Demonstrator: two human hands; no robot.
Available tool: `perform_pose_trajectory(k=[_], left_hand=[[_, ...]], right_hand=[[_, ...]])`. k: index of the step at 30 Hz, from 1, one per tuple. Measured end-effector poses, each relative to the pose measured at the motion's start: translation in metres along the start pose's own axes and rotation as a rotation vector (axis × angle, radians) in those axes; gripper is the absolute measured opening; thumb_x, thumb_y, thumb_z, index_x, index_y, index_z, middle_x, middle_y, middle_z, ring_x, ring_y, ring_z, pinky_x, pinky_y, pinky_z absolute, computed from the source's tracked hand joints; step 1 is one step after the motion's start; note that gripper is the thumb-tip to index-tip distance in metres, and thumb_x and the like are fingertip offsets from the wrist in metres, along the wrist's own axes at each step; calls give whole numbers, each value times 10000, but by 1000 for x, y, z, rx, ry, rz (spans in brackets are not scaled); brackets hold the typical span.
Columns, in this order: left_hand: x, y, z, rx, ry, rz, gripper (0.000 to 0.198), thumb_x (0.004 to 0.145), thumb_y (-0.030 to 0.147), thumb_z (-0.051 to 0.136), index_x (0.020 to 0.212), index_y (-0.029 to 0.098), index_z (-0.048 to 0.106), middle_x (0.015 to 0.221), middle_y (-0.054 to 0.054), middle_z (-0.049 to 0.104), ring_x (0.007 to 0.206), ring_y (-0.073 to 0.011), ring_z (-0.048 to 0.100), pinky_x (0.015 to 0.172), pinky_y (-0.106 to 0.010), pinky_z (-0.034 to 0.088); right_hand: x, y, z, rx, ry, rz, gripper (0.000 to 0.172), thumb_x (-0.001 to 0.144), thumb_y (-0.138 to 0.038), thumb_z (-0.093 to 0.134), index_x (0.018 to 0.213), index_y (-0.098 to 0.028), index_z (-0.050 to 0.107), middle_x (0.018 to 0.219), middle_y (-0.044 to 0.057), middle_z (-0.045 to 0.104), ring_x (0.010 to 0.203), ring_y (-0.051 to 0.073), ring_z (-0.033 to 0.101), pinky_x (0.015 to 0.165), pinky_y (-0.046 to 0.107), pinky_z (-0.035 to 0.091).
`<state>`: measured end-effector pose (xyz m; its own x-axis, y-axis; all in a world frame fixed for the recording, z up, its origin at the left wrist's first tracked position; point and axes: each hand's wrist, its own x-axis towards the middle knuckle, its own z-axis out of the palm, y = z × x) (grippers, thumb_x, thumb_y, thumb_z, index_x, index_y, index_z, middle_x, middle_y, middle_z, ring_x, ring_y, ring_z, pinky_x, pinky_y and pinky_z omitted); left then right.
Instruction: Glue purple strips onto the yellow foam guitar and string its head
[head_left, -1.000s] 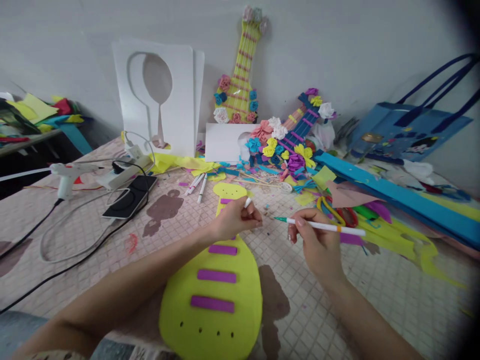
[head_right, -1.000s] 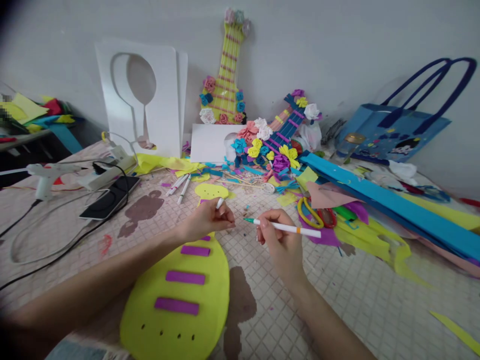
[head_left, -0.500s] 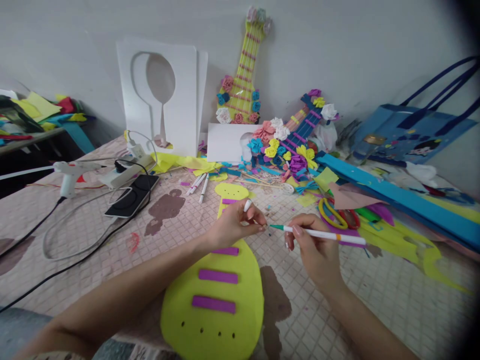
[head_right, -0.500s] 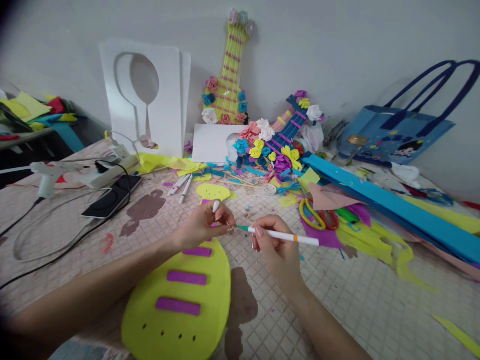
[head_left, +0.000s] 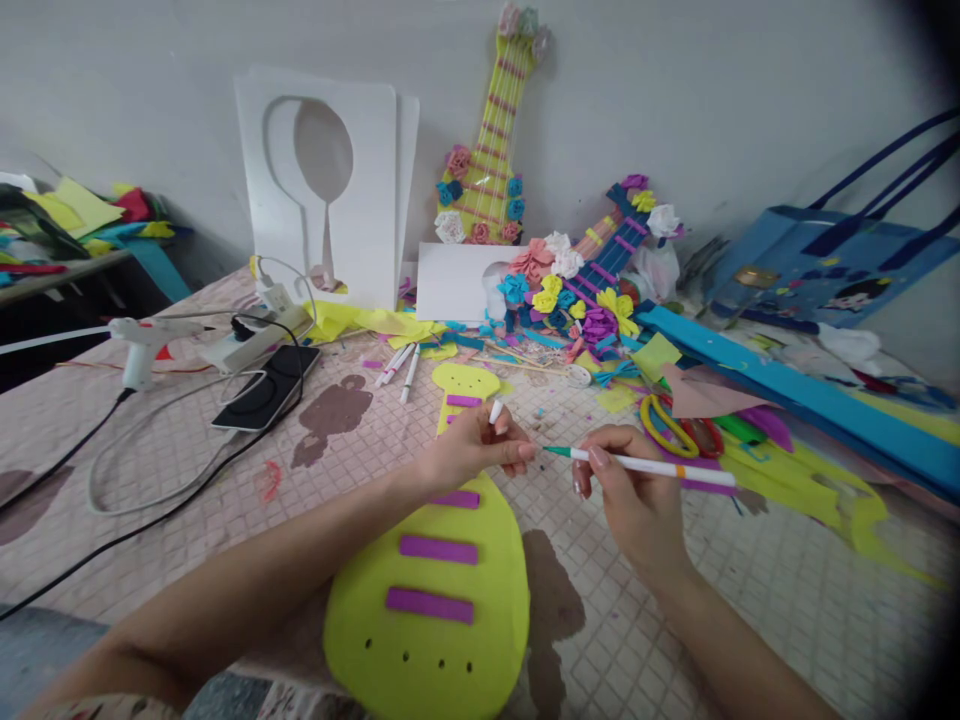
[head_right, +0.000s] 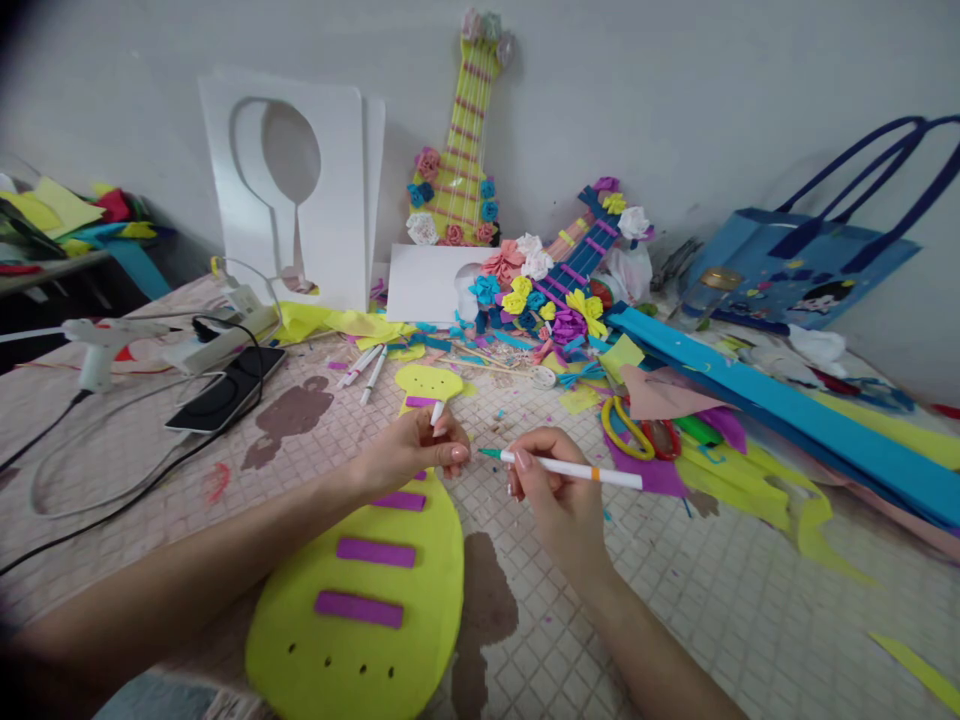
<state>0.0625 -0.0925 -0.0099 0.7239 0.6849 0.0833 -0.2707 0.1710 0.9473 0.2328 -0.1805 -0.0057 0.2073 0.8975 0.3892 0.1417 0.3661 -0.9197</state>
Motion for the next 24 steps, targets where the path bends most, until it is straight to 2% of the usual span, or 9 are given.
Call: perform_pose_trajectory(k=[2,7,13,24], left_hand=[[0,-1,0,-15,-8,-13,485,683,312,788,720,192,319,634,50,611,539,-76,581,539,-211,474],[0,-4,0,-67,-24,-31,486,684,288,791,732,191,317,759,7,669,635,-101,649,597,-221,505],[-1,-5,0,-128,-44,-34,463,682,219,792,741,184,334,813,7,675,650,-107,669,632,-238,523],[-1,-3,0,-100,-2,-12,488,629,190,819,696,178,336,764,10,669,680,-93,639,660,-228,486]], right_hand=[[0,0,0,6,1,-8,115,895,-244,541,790,-206,572,563,-43,532,509,95,508,471,232,406],[-1,0,0,28,5,-6,106,892,-244,545,797,-208,574,576,-39,544,517,101,517,474,236,408],[-3,0,0,17,-12,-11,92,898,-241,543,817,-211,575,586,-39,545,524,101,516,484,237,411],[-3,-1,0,-28,-30,-20,101,894,-251,541,810,-207,577,588,-33,541,532,107,511,481,236,410]])
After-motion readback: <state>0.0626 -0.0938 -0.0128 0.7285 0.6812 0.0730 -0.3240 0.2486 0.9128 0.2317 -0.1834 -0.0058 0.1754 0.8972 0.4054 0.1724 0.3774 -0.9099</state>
